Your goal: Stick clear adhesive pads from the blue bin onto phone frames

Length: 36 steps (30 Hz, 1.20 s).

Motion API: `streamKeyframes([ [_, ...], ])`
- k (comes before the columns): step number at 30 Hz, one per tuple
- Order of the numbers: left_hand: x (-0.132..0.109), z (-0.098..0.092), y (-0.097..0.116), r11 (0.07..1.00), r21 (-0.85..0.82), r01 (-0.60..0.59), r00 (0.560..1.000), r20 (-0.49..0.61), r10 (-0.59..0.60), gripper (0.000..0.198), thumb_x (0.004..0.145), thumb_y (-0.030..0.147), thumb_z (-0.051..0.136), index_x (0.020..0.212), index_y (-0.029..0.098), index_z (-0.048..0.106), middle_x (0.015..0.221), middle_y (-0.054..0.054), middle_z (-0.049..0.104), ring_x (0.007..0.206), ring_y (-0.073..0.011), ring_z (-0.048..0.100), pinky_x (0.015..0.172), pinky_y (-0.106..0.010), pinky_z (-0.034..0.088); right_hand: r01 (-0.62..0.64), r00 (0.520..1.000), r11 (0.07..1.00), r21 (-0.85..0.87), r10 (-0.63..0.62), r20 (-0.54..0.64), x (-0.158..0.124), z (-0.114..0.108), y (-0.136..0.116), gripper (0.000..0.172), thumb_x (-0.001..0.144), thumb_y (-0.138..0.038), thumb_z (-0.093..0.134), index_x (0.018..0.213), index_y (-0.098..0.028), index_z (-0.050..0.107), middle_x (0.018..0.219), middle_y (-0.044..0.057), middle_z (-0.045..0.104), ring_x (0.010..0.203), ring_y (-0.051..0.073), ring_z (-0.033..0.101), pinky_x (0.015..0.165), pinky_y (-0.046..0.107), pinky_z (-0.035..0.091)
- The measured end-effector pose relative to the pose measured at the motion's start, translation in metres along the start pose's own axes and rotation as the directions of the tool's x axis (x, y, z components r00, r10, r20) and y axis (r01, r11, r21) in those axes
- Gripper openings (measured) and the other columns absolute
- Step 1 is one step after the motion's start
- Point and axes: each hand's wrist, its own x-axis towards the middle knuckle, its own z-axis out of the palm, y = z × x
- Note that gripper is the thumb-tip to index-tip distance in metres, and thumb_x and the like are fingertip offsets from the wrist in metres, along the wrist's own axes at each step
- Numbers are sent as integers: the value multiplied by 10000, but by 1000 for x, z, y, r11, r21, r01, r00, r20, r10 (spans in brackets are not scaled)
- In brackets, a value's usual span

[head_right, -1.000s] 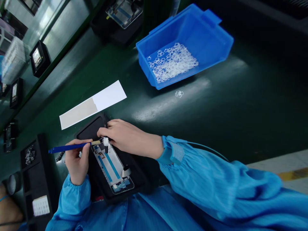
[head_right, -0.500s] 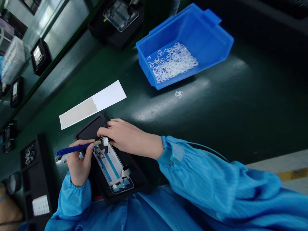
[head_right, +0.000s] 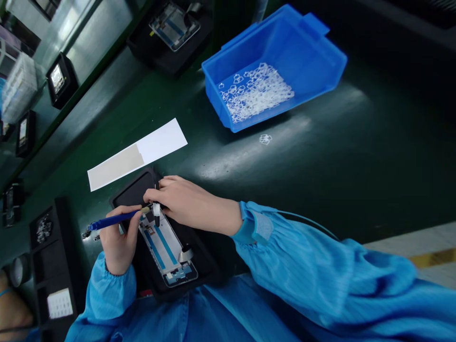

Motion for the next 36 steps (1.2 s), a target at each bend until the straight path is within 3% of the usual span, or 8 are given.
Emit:
streamKeyframes([
  [6,1,-1,2,999,-7,-39,998,39,39,57,938,202,593,995,200,585,859,-32,718,787,-154,718,697,-241,570,-8,1000,1000,19,8,3,0,-3,-3,240,885,-60,530,1061,-212,590,1001,64,685,971,239,617,884,410,469],
  [13,2,-2,-1,1000,-2,4,1000,4,-3,55,935,208,595,989,201,586,856,-33,725,781,-165,725,665,-245,569,4,1000,1000,-11,-4,0,1,0,-1,270,880,-40,517,1079,-209,587,995,61,686,967,241,615,894,419,461],
  [22,-5,3,-2,997,-71,-40,999,14,41,51,917,177,615,957,205,599,890,-45,735,816,-170,726,732,-282,590,-4,1000,1000,9,4,5,0,-2,-3,256,872,-28,512,1035,-216,573,992,55,675,947,231,599,863,390,452],
  [26,-6,3,-6,994,-95,50,997,-48,-54,27,915,212,624,939,203,618,861,-42,733,814,-178,726,737,-296,591,0,1000,1000,1,0,6,0,-2,-3,260,869,-30,510,1041,-215,569,1001,54,677,947,235,600,866,397,449],
  [31,-10,5,-18,907,-309,286,945,-65,-321,95,907,252,639,946,191,577,876,-41,731,816,-174,731,700,-281,594,4,1000,1000,-11,-4,8,1,-3,-3,277,847,-6,525,1031,-211,556,1001,50,681,940,235,595,853,386,448],
  [36,-13,5,-19,918,-290,270,952,-63,-300,122,892,240,663,970,199,579,893,-35,728,837,-175,724,722,-293,587,-4,1000,1000,-10,4,21,1,-4,-4,264,846,-8,541,1026,-201,564,1004,55,683,948,237,598,864,396,451],
])
